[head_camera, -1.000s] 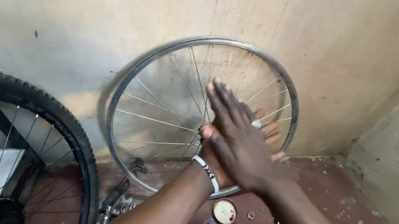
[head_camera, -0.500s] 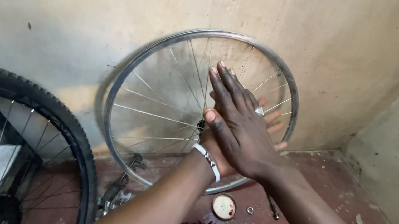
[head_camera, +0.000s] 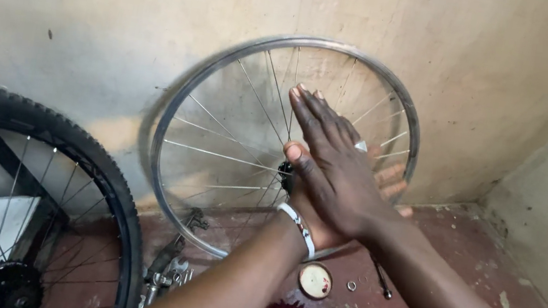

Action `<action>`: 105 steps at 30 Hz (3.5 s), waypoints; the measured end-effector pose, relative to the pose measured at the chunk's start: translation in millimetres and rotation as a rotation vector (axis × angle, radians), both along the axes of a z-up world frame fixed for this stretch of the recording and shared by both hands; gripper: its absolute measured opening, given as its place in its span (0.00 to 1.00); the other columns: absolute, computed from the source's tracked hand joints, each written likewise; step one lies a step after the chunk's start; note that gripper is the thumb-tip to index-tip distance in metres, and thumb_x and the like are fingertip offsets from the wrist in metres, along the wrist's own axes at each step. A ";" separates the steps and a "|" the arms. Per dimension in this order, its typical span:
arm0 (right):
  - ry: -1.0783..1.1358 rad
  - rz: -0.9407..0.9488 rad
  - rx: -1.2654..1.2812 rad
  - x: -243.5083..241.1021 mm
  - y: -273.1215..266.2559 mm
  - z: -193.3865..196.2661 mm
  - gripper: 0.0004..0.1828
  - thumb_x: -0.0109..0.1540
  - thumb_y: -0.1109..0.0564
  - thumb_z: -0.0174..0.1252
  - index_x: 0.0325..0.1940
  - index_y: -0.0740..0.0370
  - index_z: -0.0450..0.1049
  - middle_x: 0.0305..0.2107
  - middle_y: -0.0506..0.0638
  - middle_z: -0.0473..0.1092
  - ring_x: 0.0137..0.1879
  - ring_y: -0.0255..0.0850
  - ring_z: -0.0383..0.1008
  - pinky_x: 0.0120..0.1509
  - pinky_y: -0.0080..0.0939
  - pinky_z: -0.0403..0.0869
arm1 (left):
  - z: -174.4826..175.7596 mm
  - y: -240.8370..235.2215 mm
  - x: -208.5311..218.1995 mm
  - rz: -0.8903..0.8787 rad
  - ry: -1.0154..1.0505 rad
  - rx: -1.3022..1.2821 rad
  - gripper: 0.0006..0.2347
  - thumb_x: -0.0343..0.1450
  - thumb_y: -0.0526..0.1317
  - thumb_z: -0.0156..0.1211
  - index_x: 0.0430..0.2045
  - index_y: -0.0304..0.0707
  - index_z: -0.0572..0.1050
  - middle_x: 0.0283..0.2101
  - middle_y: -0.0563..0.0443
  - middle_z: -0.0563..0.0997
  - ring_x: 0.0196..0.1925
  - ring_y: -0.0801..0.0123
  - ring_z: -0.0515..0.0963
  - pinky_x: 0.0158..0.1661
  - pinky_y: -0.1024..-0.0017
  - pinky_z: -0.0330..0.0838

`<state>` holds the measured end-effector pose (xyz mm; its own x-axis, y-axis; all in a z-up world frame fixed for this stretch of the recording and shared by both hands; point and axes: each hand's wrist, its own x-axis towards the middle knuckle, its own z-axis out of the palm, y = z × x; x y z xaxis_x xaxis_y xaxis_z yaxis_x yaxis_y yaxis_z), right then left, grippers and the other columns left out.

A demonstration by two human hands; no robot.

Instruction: The person cleans a bicycle wheel hub with a red cloth and grease. They wipe the hub, rub their hands together, and use a tool to adjust the hub while continuing to clean with the cloth.

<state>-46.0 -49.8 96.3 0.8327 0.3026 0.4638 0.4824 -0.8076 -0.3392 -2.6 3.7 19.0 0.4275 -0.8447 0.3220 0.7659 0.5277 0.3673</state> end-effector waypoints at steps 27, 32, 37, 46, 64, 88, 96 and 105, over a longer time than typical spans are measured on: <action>0.026 0.224 0.086 -26.7 29.3 7.4 0.36 0.73 0.42 0.36 0.82 0.61 0.43 0.75 0.69 0.47 0.79 0.70 0.43 0.76 0.74 0.44 | -19.5 -9.0 12.9 0.229 0.185 0.064 0.40 0.65 0.78 0.46 0.71 0.69 0.54 0.78 0.44 0.51 0.80 0.45 0.46 0.71 0.33 0.42; 0.134 0.133 0.225 -24.0 22.4 3.8 0.38 0.72 0.37 0.31 0.81 0.62 0.43 0.74 0.72 0.46 0.79 0.72 0.41 0.77 0.76 0.38 | -23.4 1.4 -15.3 0.025 0.200 0.024 0.41 0.67 0.79 0.34 0.72 0.60 0.51 0.75 0.38 0.52 0.76 0.43 0.54 0.69 0.31 0.44; 0.014 0.095 0.160 -11.3 2.2 -20.6 0.34 0.75 0.42 0.33 0.81 0.61 0.47 0.74 0.69 0.49 0.79 0.71 0.44 0.77 0.71 0.45 | -40.3 -3.7 0.6 0.049 0.119 -0.097 0.45 0.67 0.81 0.22 0.75 0.56 0.43 0.78 0.35 0.38 0.79 0.40 0.40 0.69 0.32 0.34; 0.127 0.189 0.201 -30.2 27.1 -6.2 0.35 0.74 0.40 0.32 0.81 0.60 0.44 0.75 0.69 0.46 0.79 0.71 0.40 0.77 0.73 0.41 | -41.6 -8.6 -9.5 0.356 0.219 0.289 0.31 0.75 0.65 0.40 0.73 0.65 0.42 0.75 0.35 0.56 0.78 0.40 0.54 0.63 0.23 0.53; 0.013 0.236 0.070 -28.6 21.0 -1.1 0.34 0.74 0.42 0.36 0.81 0.60 0.47 0.74 0.66 0.50 0.79 0.68 0.45 0.76 0.71 0.46 | -32.8 -25.0 -3.6 0.298 0.275 0.132 0.37 0.72 0.75 0.39 0.73 0.64 0.47 0.74 0.34 0.58 0.77 0.39 0.54 0.63 0.23 0.51; 0.347 -0.159 1.430 -11.2 -6.3 8.2 0.45 0.67 0.28 0.29 0.65 0.68 0.72 0.51 0.62 0.77 0.60 0.53 0.73 0.73 0.52 0.63 | -16.5 -13.0 -25.2 0.362 0.726 0.426 0.35 0.76 0.66 0.31 0.46 0.28 0.77 0.42 0.31 0.82 0.40 0.45 0.83 0.44 0.53 0.79; 0.405 -0.138 1.673 -6.0 -58.8 -24.9 0.34 0.69 0.29 0.44 0.44 0.62 0.78 0.25 0.55 0.78 0.28 0.45 0.80 0.33 0.45 0.80 | -140.0 -46.7 58.0 0.502 0.914 0.705 0.19 0.75 0.50 0.39 0.20 0.41 0.73 0.23 0.47 0.81 0.23 0.57 0.77 0.25 0.63 0.73; 0.561 -0.555 1.511 -20.6 -92.5 -85.7 0.22 0.71 0.37 0.46 0.40 0.52 0.77 0.23 0.43 0.74 0.25 0.37 0.74 0.28 0.38 0.69 | -35.7 0.7 1.8 0.473 0.734 0.373 0.22 0.78 0.45 0.33 0.07 0.58 0.57 0.11 0.71 0.55 0.11 0.86 0.57 0.13 0.89 0.48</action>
